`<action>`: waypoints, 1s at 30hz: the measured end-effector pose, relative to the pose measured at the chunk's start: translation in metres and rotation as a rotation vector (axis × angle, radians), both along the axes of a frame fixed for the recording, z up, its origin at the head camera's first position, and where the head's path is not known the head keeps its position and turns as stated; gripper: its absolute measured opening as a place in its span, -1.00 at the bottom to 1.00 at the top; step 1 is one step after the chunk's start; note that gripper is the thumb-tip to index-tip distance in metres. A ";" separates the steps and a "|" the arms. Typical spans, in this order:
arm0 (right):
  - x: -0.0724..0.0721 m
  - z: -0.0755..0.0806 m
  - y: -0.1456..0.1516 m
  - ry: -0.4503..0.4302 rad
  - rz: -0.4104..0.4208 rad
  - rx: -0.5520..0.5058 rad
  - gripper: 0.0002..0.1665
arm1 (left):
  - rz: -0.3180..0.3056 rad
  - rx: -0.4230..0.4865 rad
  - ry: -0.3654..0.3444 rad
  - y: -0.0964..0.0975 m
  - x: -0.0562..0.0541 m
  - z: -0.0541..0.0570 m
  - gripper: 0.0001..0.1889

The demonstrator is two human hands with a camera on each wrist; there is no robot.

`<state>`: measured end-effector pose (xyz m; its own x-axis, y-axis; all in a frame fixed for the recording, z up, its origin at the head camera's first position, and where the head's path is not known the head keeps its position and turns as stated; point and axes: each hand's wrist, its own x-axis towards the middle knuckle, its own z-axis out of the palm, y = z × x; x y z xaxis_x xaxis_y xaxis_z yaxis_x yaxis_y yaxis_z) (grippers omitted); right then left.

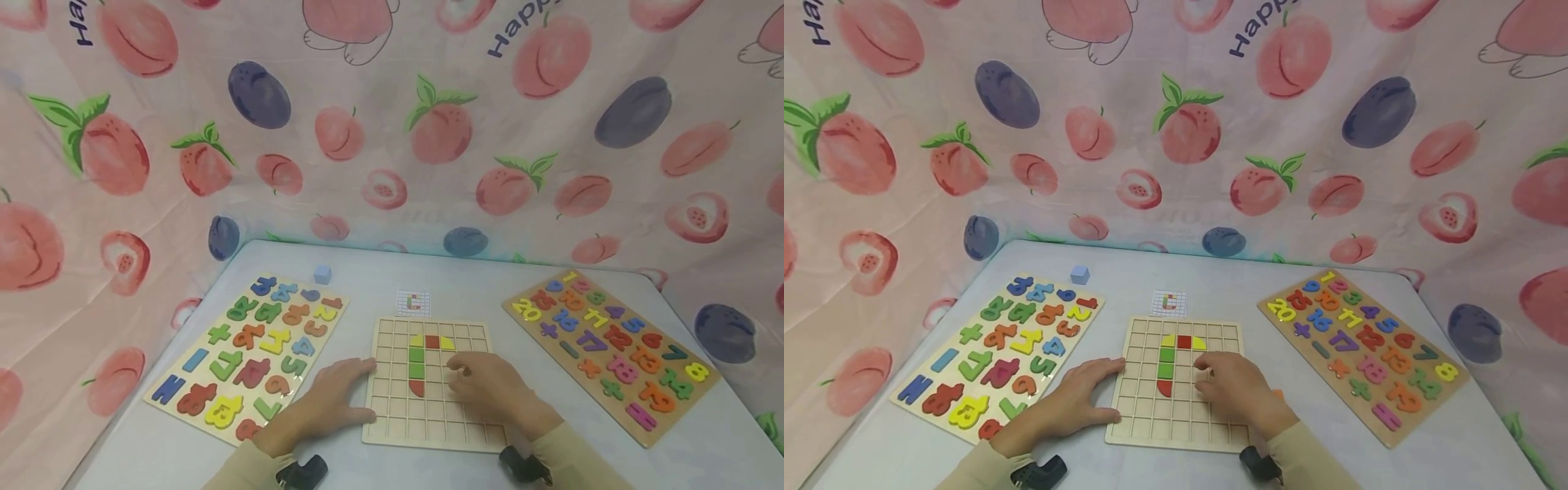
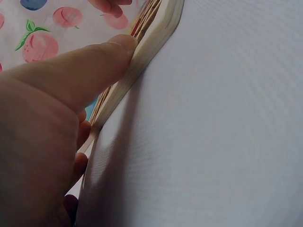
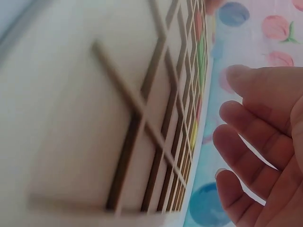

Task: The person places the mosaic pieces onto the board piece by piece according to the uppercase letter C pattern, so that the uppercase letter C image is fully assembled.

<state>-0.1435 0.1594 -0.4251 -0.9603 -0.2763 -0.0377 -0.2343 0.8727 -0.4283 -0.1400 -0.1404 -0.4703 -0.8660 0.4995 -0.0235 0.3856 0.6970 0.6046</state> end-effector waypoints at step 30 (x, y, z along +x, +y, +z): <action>0.014 -0.008 0.084 -0.121 -0.172 0.003 -0.56 | 0.004 0.040 0.000 -0.001 0.000 0.000 -0.15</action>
